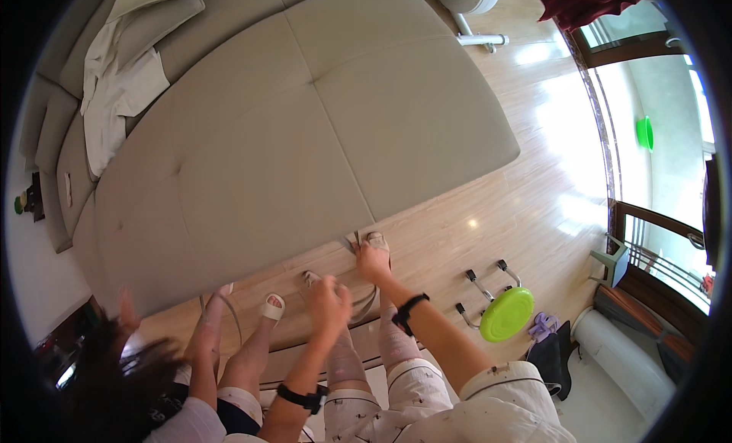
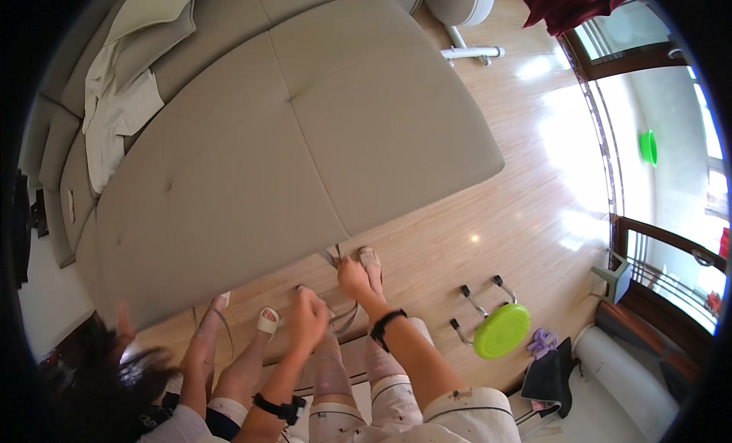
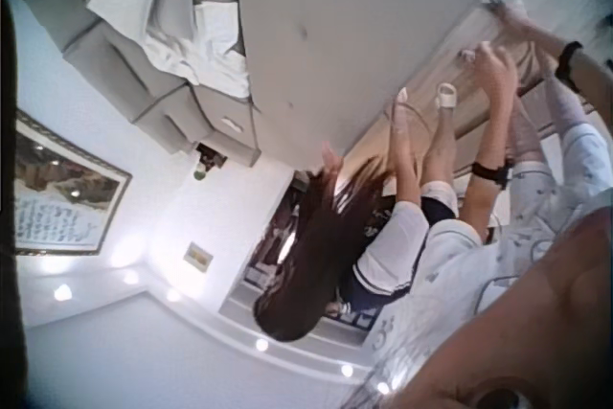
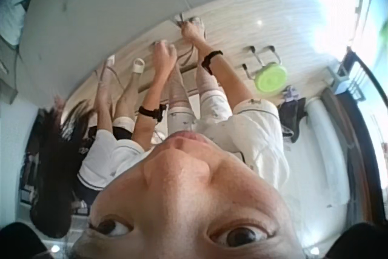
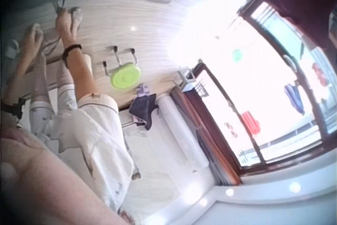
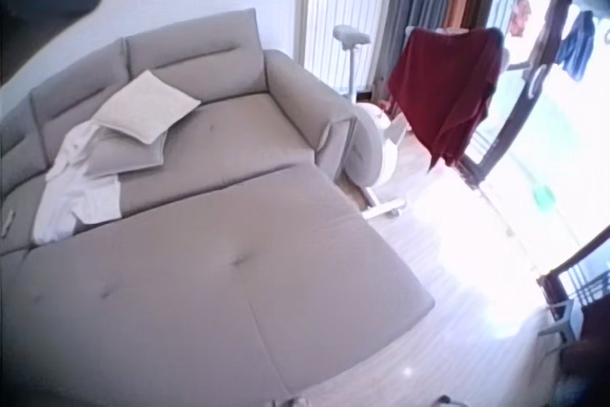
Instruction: The person lifts and positions a large sofa cushion onto a sectional sofa, aligning it with the frame and securing it using straps. Another person assists by holding the cushion steady. The person then picks up a small cloth from the sofa and places it on the floor.
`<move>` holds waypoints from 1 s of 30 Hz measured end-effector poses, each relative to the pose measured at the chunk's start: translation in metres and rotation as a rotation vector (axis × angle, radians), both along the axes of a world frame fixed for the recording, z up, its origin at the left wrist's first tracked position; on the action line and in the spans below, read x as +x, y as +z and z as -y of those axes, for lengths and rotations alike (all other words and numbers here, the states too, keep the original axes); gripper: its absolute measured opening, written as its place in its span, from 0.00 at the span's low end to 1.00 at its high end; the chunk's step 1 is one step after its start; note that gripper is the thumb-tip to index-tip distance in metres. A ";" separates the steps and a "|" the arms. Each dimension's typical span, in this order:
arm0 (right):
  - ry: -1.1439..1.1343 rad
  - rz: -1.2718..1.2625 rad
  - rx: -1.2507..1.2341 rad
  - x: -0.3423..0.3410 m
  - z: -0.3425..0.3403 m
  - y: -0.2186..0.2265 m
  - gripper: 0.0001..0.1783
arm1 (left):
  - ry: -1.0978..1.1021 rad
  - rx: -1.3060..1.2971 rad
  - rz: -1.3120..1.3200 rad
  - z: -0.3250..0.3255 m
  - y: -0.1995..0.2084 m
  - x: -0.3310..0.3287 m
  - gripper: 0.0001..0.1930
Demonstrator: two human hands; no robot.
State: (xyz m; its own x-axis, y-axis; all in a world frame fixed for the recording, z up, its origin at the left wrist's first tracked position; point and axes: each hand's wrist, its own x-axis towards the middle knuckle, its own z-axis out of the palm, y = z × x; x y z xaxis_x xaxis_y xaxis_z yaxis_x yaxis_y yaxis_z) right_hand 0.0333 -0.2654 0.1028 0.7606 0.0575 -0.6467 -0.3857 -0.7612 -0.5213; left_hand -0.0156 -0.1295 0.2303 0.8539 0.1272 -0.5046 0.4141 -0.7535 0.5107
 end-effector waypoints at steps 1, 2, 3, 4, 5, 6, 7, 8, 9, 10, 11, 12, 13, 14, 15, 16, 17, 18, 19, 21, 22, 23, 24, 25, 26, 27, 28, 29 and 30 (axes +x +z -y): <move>-0.025 -0.214 -0.005 0.018 -0.011 -0.002 0.25 | 0.056 0.048 0.112 -0.019 0.013 0.017 0.15; -0.011 -0.195 0.005 0.025 -0.019 -0.017 0.24 | 0.104 0.096 0.231 -0.033 0.020 0.035 0.16; -0.062 -0.148 0.026 0.031 -0.020 -0.053 0.15 | 0.060 0.122 0.302 -0.040 0.015 0.056 0.16; -0.017 -0.112 -0.014 0.043 -0.021 -0.079 0.15 | 0.017 0.151 0.374 -0.045 0.010 0.075 0.16; 0.025 -0.076 -0.056 0.057 -0.017 -0.103 0.14 | -0.029 0.127 0.379 -0.044 0.004 0.093 0.16; 0.092 -0.092 -0.121 0.074 0.002 -0.133 0.14 | -0.082 0.088 0.392 -0.035 -0.006 0.114 0.16; 0.158 -0.112 -0.180 0.087 0.020 -0.153 0.15 | -0.136 0.053 0.402 -0.029 -0.013 0.133 0.16; 0.152 -0.141 -0.130 0.083 0.008 -0.145 0.17 | -0.086 0.027 0.345 -0.042 -0.024 0.130 0.15; 0.150 -0.173 -0.080 0.078 -0.004 -0.132 0.21 | -0.025 -0.006 0.282 -0.050 -0.033 0.121 0.15; 0.014 -0.294 -0.016 0.070 -0.039 -0.089 0.23 | 0.078 -0.004 0.216 -0.071 -0.036 0.093 0.14; -0.010 -0.273 -0.012 0.070 -0.026 -0.091 0.25 | 0.072 -0.049 0.220 -0.058 -0.045 0.095 0.14; -0.036 -0.256 -0.008 0.065 -0.008 -0.102 0.27 | 0.062 -0.095 0.221 -0.044 -0.060 0.095 0.13; -0.051 -0.248 0.006 0.055 0.004 -0.107 0.29 | 0.061 -0.128 0.213 -0.035 -0.067 0.091 0.13; -0.030 -0.236 0.020 0.047 0.013 -0.105 0.30 | 0.052 -0.155 0.191 -0.025 -0.069 0.083 0.13; -0.012 -0.219 0.039 0.042 0.021 -0.100 0.31 | 0.040 -0.179 0.173 -0.016 -0.068 0.077 0.12; -0.003 -0.197 0.051 0.041 0.028 -0.094 0.33 | 0.084 -0.315 0.014 -0.006 -0.058 0.076 0.12; 0.023 -0.191 0.058 0.038 0.031 -0.089 0.33 | 0.079 -0.361 -0.017 -0.001 -0.055 0.074 0.12; 0.047 -0.183 0.061 0.034 0.034 -0.083 0.33 | 0.072 -0.411 -0.047 0.001 -0.054 0.067 0.12; 0.067 -0.175 0.064 0.028 0.034 -0.076 0.33 | 0.063 -0.393 -0.034 -0.001 -0.054 0.058 0.11; 0.065 -0.162 0.039 0.009 0.033 -0.064 0.31 | 0.022 -0.373 -0.006 0.000 -0.052 0.043 0.11; 0.048 -0.144 0.014 0.001 0.041 -0.062 0.31 | -0.003 -0.363 -0.032 0.002 -0.046 0.043 0.10; 0.032 -0.124 -0.015 -0.012 0.045 -0.058 0.29 | -0.033 -0.353 -0.057 -0.001 -0.040 0.042 0.10; 0.006 -0.138 0.026 -0.018 0.040 -0.044 0.27 | -0.053 -0.331 -0.082 -0.010 -0.031 0.039 0.09; -0.007 -0.104 0.012 -0.024 0.037 -0.028 0.27 | -0.063 -0.333 -0.044 -0.016 -0.024 0.038 0.09; -0.025 -0.070 -0.003 -0.028 0.033 -0.013 0.28 | -0.078 -0.312 -0.049 -0.023 -0.015 0.035 0.09; -0.116 -0.176 0.156 -0.019 0.024 0.016 0.24 | -0.087 -0.282 -0.048 -0.033 -0.001 0.032 0.09; -0.197 -0.278 0.323 -0.003 0.013 0.065 0.20 | -0.091 -0.248 -0.045 -0.043 0.012 0.030 0.09; -0.278 -0.368 0.496 0.014 0.009 0.120 0.18 | -0.093 -0.246 -0.058 -0.051 0.029 0.031 0.09; -0.443 -0.352 0.814 0.030 0.012 0.178 0.16 | -0.099 -0.241 -0.069 -0.059 0.045 0.034 0.09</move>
State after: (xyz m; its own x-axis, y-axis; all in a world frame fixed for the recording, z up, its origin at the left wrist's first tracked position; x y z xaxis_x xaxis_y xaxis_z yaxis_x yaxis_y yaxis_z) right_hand 0.0630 -0.2771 0.2808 0.5925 0.3414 -0.7297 -0.7824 0.0282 -0.6221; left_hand 0.0181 -0.0704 0.2754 0.8189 -0.0860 -0.5674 0.3845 -0.6517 0.6538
